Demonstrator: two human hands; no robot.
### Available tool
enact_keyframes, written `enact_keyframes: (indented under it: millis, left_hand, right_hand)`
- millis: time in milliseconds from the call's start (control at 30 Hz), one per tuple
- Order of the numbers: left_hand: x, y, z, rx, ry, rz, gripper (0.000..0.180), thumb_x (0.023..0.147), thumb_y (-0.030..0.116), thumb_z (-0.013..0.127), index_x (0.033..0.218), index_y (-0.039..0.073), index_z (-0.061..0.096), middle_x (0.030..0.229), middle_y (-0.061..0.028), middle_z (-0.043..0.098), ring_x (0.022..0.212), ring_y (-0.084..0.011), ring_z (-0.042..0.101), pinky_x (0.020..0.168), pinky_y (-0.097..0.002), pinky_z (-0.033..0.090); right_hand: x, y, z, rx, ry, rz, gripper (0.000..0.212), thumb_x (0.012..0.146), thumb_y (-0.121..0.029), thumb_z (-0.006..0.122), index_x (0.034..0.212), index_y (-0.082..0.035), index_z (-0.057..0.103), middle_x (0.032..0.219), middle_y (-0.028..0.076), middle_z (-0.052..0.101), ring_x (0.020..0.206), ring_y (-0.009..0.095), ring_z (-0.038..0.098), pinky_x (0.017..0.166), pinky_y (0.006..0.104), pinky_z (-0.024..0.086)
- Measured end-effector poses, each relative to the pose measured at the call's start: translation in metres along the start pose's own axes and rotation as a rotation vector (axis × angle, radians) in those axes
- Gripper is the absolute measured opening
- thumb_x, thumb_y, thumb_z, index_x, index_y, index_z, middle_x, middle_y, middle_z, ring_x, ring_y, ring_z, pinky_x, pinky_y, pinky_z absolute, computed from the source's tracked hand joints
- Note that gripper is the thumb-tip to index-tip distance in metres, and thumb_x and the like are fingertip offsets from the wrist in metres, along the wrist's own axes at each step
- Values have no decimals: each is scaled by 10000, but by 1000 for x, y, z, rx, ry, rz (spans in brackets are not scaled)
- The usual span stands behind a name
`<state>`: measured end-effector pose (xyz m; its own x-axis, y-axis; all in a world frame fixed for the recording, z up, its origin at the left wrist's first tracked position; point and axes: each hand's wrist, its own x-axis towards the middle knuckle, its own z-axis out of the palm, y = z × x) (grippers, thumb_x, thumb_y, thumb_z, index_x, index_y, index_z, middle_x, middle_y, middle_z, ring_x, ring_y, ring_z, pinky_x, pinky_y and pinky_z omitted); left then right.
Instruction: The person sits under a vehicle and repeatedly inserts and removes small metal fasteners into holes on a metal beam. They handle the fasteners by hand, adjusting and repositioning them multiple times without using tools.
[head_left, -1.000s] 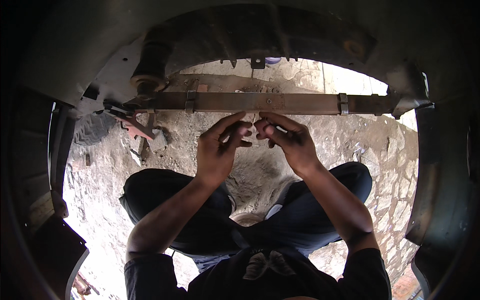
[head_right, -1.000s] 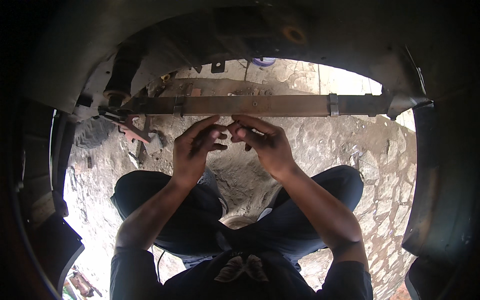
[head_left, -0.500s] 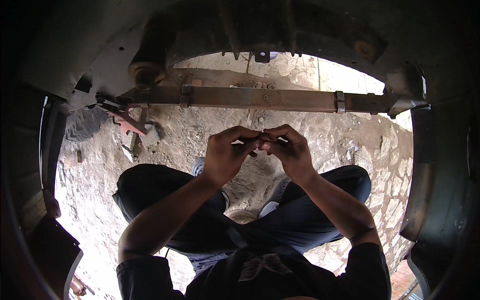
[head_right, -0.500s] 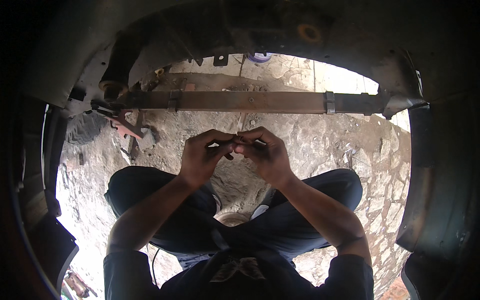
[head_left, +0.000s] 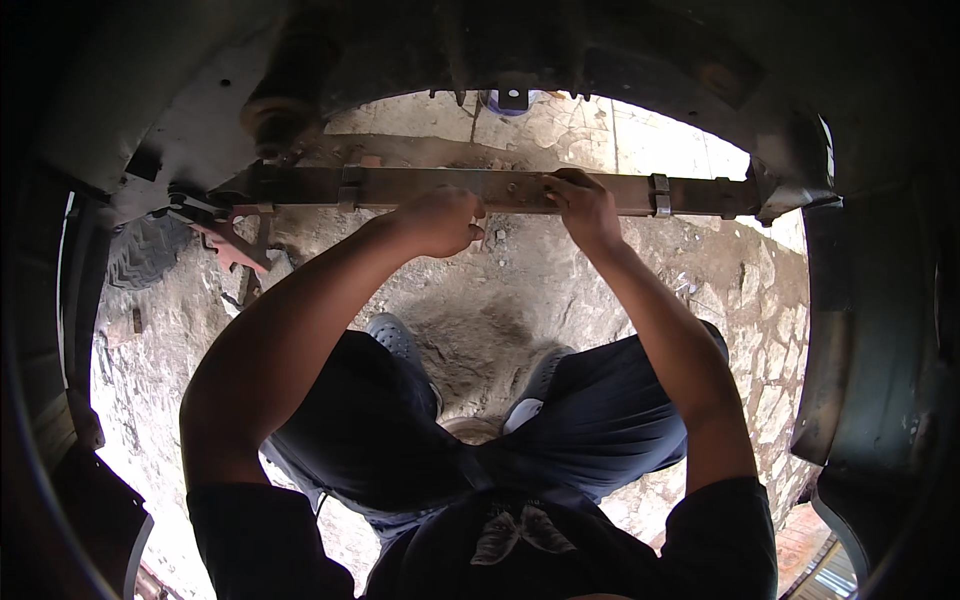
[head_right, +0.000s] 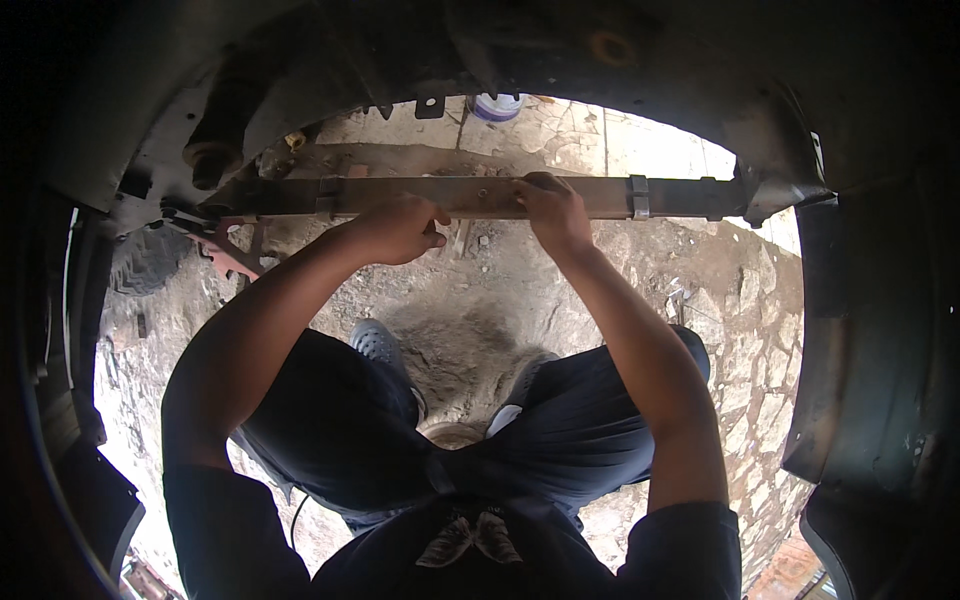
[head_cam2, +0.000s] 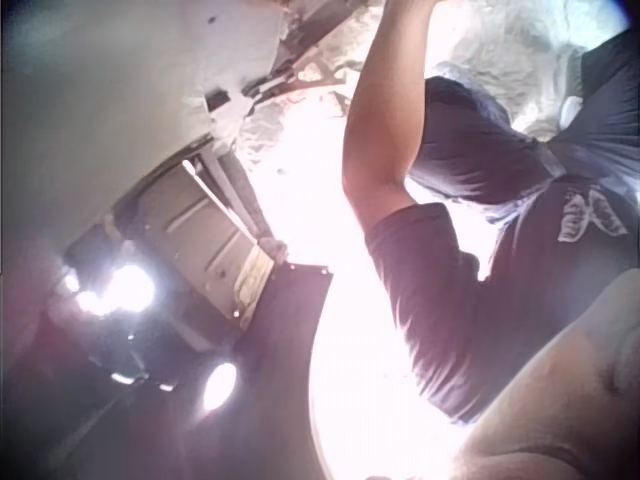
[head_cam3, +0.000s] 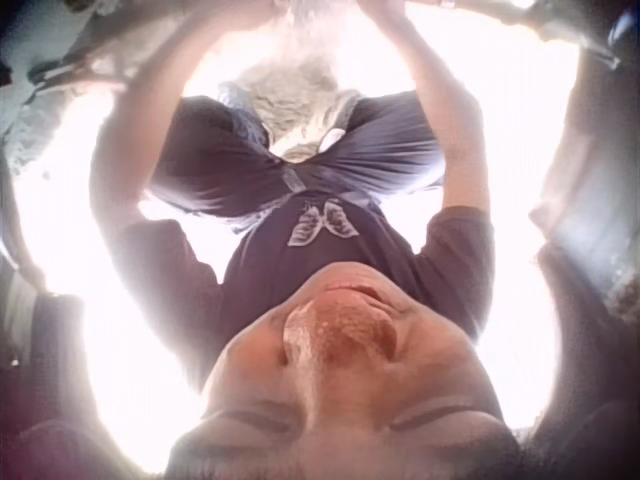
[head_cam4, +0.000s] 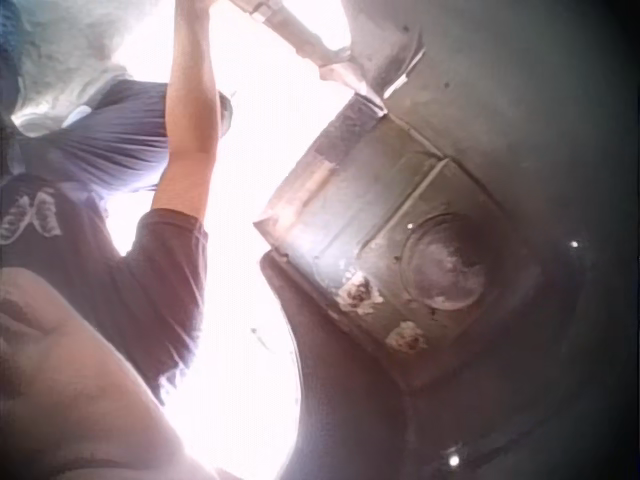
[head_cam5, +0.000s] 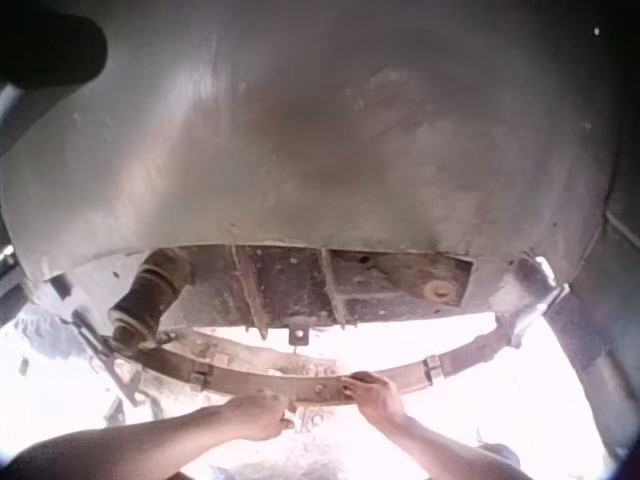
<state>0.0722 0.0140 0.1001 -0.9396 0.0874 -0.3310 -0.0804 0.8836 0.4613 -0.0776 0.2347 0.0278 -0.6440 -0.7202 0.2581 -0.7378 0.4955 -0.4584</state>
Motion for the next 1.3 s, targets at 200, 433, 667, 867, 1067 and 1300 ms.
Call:
enact_keyframes:
  millis: [200,433,667,867,1067,1300]
  left_hand:
    - [46,14,-11,4,17,116,322,934,285,696,1163,59,718,1118,-197,723,1062,-348,691,957,-444,522]
    - [100,-25,-9,-113,154,2,264,958,278,650,1129,100,742,1129,-184,730,1075,-333,700,966,-423,529]
    - [131,-28,-4,-49,9,-66,336,915,194,619,1222,86,702,1247,-197,686,1186,-333,656,1034,-423,509]
    - [130,-32,-6,-11,21,-91,377,911,161,590,1262,50,671,1355,-237,612,1258,-358,605,1057,-433,497]
    - [123,-41,0,46,87,-125,350,897,104,566,1220,83,699,1252,-204,680,1215,-333,634,1053,-417,491]
    - [117,-47,-14,44,36,-105,289,906,136,574,1152,98,721,1224,-184,694,1168,-330,656,1026,-422,508]
  right_hand:
    - [-24,-4,13,-194,-14,-136,313,943,-43,576,1217,-109,713,1235,48,675,1163,254,614,995,350,537]
    - [3,1,18,-99,83,-254,271,853,-1,688,1106,-71,758,1166,75,723,1016,280,661,894,356,570]
    - [-9,-10,19,-180,-65,-183,299,882,-10,619,1138,-85,755,1224,48,714,1067,261,644,971,351,550]
    - [33,-10,21,-175,-53,-177,255,863,-55,642,1087,-94,758,1103,62,745,1057,277,658,920,366,555]
    - [3,-9,10,-193,27,-76,186,907,-169,698,1075,-107,748,998,72,761,967,280,703,838,385,575]
    - [13,-8,5,87,104,97,218,910,-158,718,1117,-90,715,953,131,755,905,341,715,808,426,570]
